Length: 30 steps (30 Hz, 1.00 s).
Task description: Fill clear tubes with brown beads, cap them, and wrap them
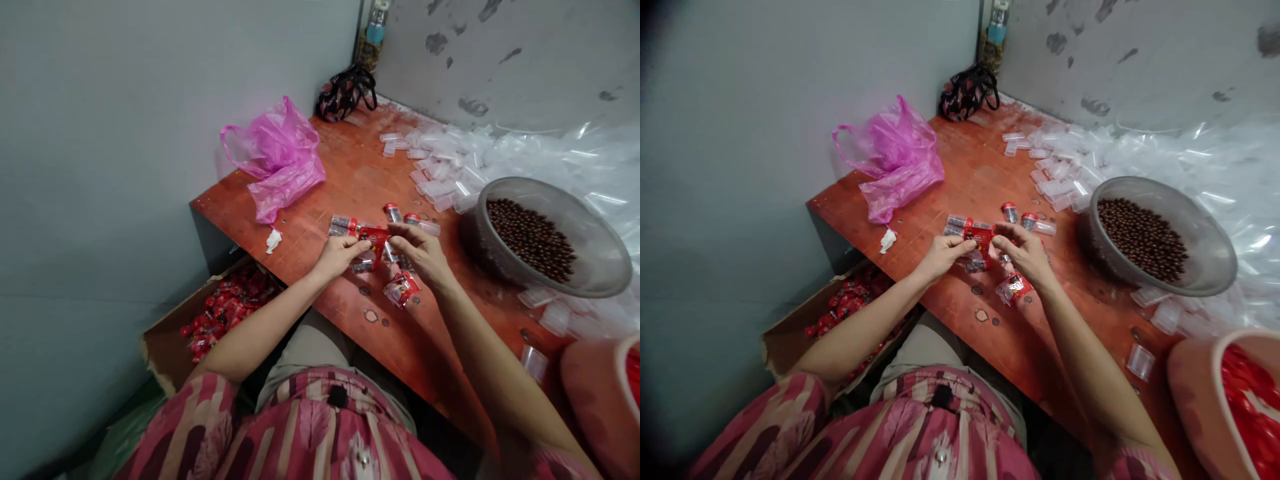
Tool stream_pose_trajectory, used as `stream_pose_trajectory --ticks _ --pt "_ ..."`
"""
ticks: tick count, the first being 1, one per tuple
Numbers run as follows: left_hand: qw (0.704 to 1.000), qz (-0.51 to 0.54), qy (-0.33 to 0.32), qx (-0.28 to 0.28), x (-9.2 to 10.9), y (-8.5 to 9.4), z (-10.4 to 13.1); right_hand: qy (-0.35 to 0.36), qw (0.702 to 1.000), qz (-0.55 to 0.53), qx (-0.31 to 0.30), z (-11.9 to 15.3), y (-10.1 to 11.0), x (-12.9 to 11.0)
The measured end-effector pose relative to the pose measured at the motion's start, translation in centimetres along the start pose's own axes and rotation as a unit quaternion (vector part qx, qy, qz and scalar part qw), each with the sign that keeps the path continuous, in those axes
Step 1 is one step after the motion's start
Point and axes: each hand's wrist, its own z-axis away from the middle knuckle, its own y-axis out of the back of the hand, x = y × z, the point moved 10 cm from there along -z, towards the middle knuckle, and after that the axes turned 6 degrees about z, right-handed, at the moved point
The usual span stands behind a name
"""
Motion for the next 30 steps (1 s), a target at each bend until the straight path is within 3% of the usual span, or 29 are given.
stream_pose_trajectory --ticks 4,10,12,15,17,19,21,25,30 --pt "0.999 0.043 0.007 -0.025 -0.4 -1.9 2.4 -0.023 0.993 -0.113 -0.031 0.8 -2.1 -1.2" --pt "0.999 -0.002 0.016 -0.029 -1.7 -2.0 4.5 -0.04 0.99 -0.098 -0.091 3.6 -3.2 -1.0" --pt "1.0 -0.015 0.014 0.001 -2.5 -1.2 5.2 -0.052 0.994 -0.071 -0.067 4.4 -2.0 0.3" --pt "0.996 0.038 0.053 0.054 -4.4 -0.2 6.3 -0.065 0.995 0.065 0.042 4.9 2.5 2.9" --pt "0.987 0.105 0.101 0.072 -5.7 -0.1 7.0 -0.077 0.972 0.189 0.115 5.1 5.8 4.2" --pt "0.973 0.167 0.136 0.083 -6.3 -0.4 7.4 -0.089 0.943 0.291 0.136 4.8 7.5 4.9" --pt "0.961 0.209 0.155 0.096 -6.5 -0.8 7.5 -0.102 0.919 0.362 0.116 4.2 7.4 5.3" --pt "0.941 0.269 0.173 0.114 -6.3 -1.5 7.4 -0.141 0.891 0.429 0.053 3.1 5.1 6.0" --pt "0.925 0.316 0.155 0.142 -5.6 -1.9 7.4 -0.135 0.912 0.375 0.097 3.5 5.0 6.3"
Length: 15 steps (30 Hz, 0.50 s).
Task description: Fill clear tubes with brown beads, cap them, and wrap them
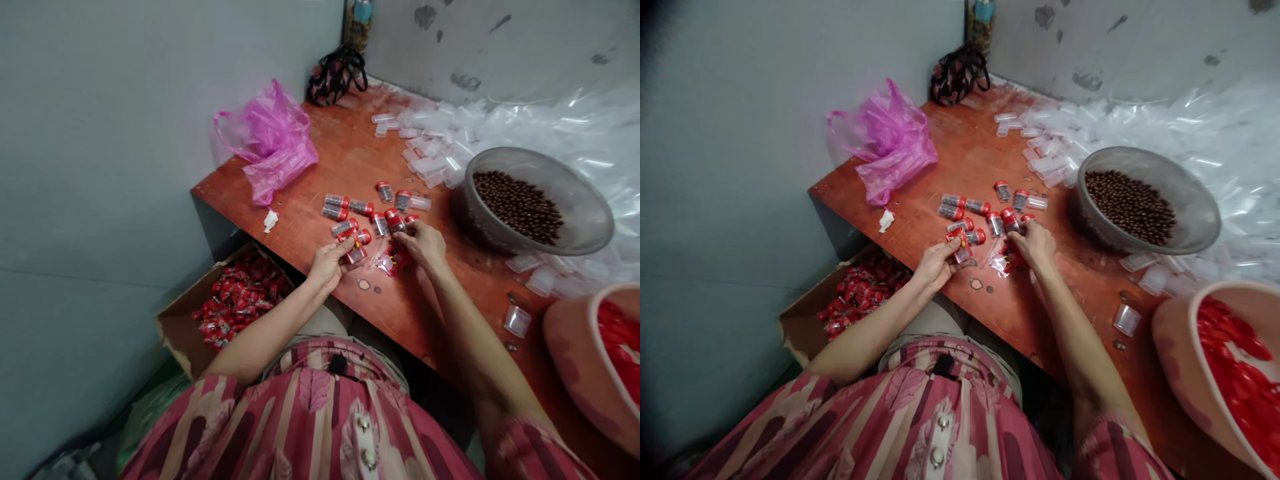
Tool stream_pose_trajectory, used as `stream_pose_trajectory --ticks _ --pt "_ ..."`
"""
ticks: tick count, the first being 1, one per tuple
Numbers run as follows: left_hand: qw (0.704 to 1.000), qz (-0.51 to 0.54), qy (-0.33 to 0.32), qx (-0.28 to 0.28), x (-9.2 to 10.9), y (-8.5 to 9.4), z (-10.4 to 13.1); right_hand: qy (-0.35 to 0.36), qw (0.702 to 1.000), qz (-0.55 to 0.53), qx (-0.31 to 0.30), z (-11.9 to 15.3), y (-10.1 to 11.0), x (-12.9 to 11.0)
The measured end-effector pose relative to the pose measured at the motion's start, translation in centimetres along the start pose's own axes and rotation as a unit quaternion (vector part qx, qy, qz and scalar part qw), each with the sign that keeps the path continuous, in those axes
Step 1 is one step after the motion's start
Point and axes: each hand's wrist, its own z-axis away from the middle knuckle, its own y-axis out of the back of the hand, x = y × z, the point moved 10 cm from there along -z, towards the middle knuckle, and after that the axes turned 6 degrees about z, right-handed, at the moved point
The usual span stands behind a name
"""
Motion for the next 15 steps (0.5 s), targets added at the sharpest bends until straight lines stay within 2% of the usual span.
stream_pose_trajectory --ticks 3,5,7,9,11,15 --pt "1.0 0.021 -0.003 0.005 0.0 -0.3 0.3 0.033 0.985 -0.168 0.016 2.2 0.5 -0.1" --pt "1.0 0.029 -0.005 0.007 0.0 -0.4 0.3 0.037 0.946 -0.32 -0.028 4.9 0.1 -0.4" --pt "0.999 0.033 -0.009 0.006 0.0 -0.6 0.2 0.028 0.904 -0.422 -0.066 8.0 -0.2 -1.0" --pt "0.999 0.037 -0.007 0.007 -0.2 -0.7 -0.1 0.015 0.888 -0.454 -0.073 10.9 -0.2 -1.5" --pt "0.999 0.042 0.002 0.009 -0.7 -0.9 -0.3 0.005 0.884 -0.462 -0.071 13.0 -0.2 -1.9" --pt "0.998 0.054 0.028 0.012 -2.2 -1.4 -0.4 0.009 0.886 -0.459 -0.064 14.4 -0.5 -2.4"
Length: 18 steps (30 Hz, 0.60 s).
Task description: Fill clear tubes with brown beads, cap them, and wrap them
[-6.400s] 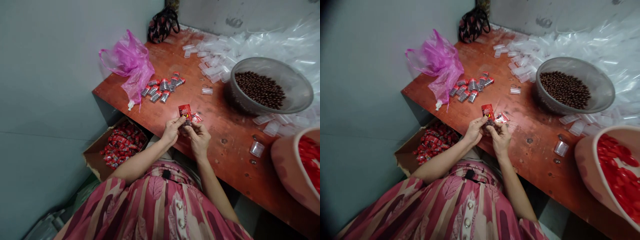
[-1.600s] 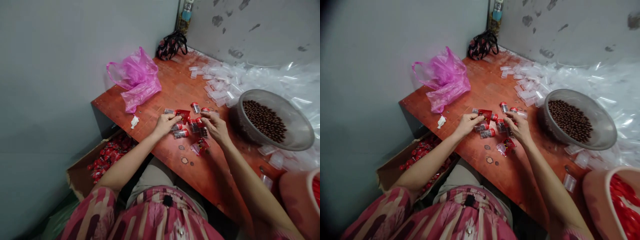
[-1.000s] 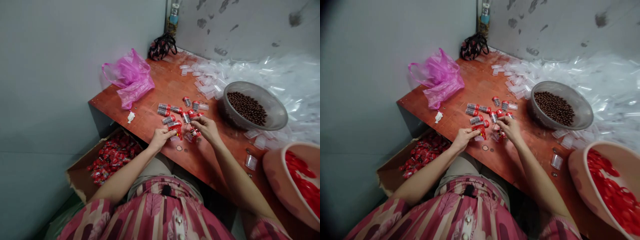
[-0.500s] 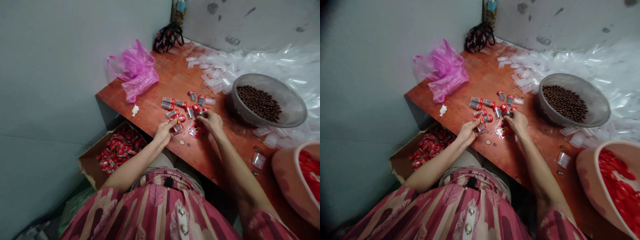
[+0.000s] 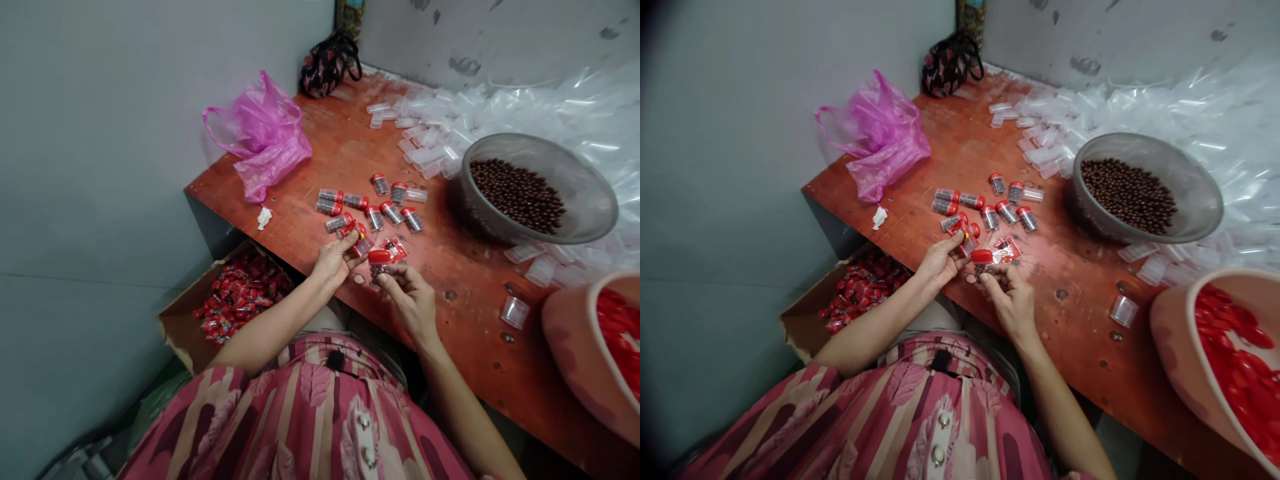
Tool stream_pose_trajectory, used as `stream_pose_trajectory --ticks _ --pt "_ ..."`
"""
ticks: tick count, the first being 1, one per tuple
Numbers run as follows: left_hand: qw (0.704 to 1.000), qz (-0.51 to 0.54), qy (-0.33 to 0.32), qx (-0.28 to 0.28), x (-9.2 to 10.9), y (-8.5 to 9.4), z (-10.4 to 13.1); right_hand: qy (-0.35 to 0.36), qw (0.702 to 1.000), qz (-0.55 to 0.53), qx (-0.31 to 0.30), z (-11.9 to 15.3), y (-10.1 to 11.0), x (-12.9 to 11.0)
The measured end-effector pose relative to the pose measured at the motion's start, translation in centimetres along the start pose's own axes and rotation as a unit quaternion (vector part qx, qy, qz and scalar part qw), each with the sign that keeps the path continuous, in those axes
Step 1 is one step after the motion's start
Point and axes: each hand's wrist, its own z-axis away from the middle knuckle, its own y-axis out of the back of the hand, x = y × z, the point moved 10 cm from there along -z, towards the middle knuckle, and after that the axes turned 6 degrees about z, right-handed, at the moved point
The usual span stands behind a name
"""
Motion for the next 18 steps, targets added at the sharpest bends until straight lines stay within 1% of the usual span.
stream_pose_trajectory --ticks 5,8,11,14,16,18 --pt "1.0 -0.012 0.023 -0.015 -1.2 -0.6 0.2 0.03 0.996 0.074 0.037 -0.4 0.7 0.4" --pt "0.999 -0.024 0.025 -0.021 -1.5 -0.9 0.3 0.044 0.993 0.103 0.041 -0.3 0.9 0.5" --pt "0.997 -0.062 0.021 -0.051 -1.7 -1.8 0.5 0.043 0.995 0.088 0.037 -0.4 0.9 0.7" --pt "0.993 -0.087 -0.011 -0.078 -1.3 -2.9 0.7 0.026 0.998 0.038 0.036 -0.6 1.0 1.1" --pt "0.991 -0.093 -0.027 -0.094 -1.1 -3.5 0.9 0.026 0.998 0.024 0.055 -0.7 1.3 1.3" --pt "0.988 -0.107 -0.02 -0.112 -1.5 -4.0 1.0 0.04 0.995 0.036 0.08 -0.6 1.7 1.3"
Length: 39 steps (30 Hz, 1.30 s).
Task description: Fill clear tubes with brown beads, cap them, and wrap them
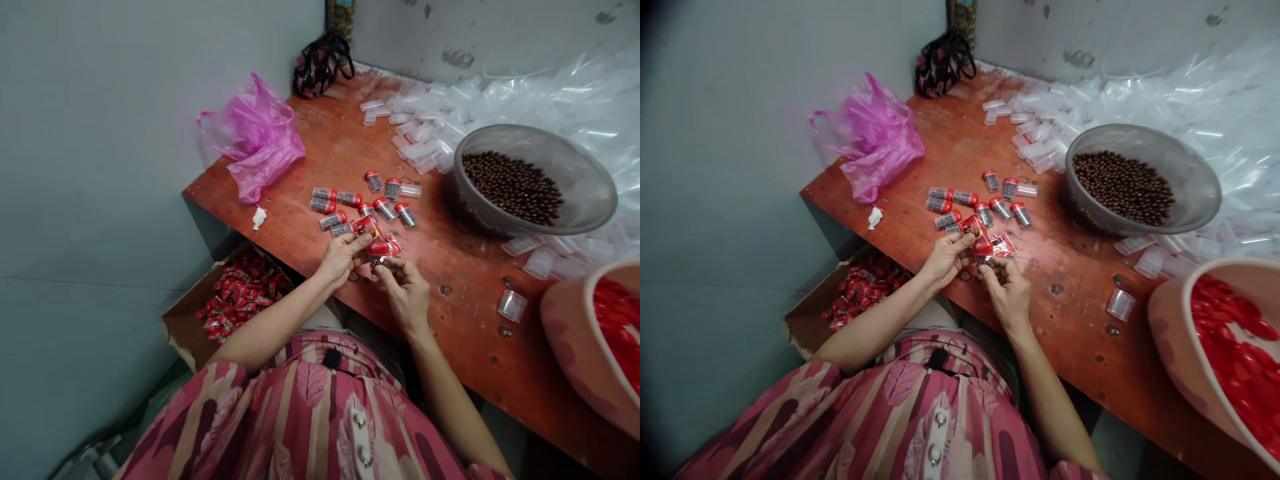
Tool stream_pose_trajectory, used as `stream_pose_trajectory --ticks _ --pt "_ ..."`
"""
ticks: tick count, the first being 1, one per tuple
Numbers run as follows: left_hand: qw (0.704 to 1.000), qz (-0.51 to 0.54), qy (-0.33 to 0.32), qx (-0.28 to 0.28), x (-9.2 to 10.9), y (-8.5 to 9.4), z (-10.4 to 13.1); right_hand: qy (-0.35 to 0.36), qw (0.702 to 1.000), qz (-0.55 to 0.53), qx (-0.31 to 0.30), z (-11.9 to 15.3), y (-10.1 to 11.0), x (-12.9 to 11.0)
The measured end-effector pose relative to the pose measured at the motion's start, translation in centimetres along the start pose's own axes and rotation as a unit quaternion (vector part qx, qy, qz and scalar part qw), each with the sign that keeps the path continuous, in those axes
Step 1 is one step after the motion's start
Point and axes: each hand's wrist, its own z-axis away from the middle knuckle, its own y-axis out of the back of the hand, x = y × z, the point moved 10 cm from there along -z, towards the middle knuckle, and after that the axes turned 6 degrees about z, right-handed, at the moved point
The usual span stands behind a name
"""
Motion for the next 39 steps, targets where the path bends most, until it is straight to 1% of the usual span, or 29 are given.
stream_pose_trajectory --ticks 4,6,7,9,12,14,15,18,19,20,21,23,25,27,30,32,35,39 --pt "0.998 -0.031 0.039 -0.027 -1.4 -0.4 0.0 0.036 0.997 0.062 0.025 0.2 0.4 -0.3" --pt "0.998 -0.039 0.042 -0.035 -1.5 -0.5 0.0 0.041 0.997 0.066 0.028 0.2 0.5 -0.2" --pt "0.997 -0.047 0.044 -0.038 -1.5 -0.5 0.0 0.033 0.998 0.047 0.023 0.0 0.5 -0.1" --pt "0.995 -0.074 0.053 -0.043 -1.5 -0.5 0.0 -0.006 1.0 -0.022 -0.009 -0.3 0.0 0.8" --pt "0.991 -0.114 0.038 -0.062 -0.9 -0.8 -0.2 -0.083 0.985 -0.134 -0.067 -0.7 -1.1 2.2" --pt "0.99 -0.121 0.011 -0.074 -0.4 -1.0 -0.4 -0.096 0.979 -0.161 -0.079 -0.8 -1.3 2.3" --pt "0.99 -0.122 0.003 -0.076 -0.4 -1.0 -0.6 -0.085 0.982 -0.153 -0.07 -0.8 -1.1 2.1" --pt "0.99 -0.122 0.008 -0.067 -0.7 -0.8 -0.8 -0.02 0.997 -0.073 -0.004 -0.8 0.2 0.8" --pt "0.99 -0.122 0.012 -0.064 -0.8 -0.8 -0.8 -0.009 0.998 -0.056 0.011 -0.8 0.4 0.6" --pt "0.99 -0.124 0.015 -0.062 -0.8 -0.9 -0.7 -0.012 0.998 -0.059 0.013 -0.8 0.4 0.6" --pt "0.99 -0.126 0.017 -0.062 -0.8 -1.0 -0.5 -0.03 0.996 -0.083 0.003 -0.8 0.0 1.0" --pt "0.989 -0.132 0.025 -0.067 -0.9 -1.3 -0.2 -0.082 0.982 -0.165 -0.029 -0.8 -1.1 2.0" --pt "0.988 -0.134 0.037 -0.07 -1.1 -1.5 0.1 -0.106 0.971 -0.21 -0.037 -0.7 -1.6 2.4" --pt "0.99 -0.125 0.041 -0.059 -1.3 -1.5 0.2 -0.088 0.979 -0.185 -0.013 -0.7 -1.0 2.1" --pt "0.994 -0.101 0.021 -0.037 -1.7 -1.3 0.3 -0.053 0.989 -0.129 0.039 -0.8 0.1 1.4" --pt "0.995 -0.087 0.017 -0.043 -2.2 -1.6 0.5 -0.057 0.987 -0.14 0.055 -1.0 0.3 1.4" --pt "0.996 -0.063 0.032 -0.058 -2.6 -2.0 0.7 -0.069 0.981 -0.174 0.043 -1.5 -0.2 1.7" --pt "0.999 -0.032 0.024 -0.022 -1.5 -0.9 0.7 -0.065 0.98 -0.187 -0.017 -1.3 -1.2 1.1"
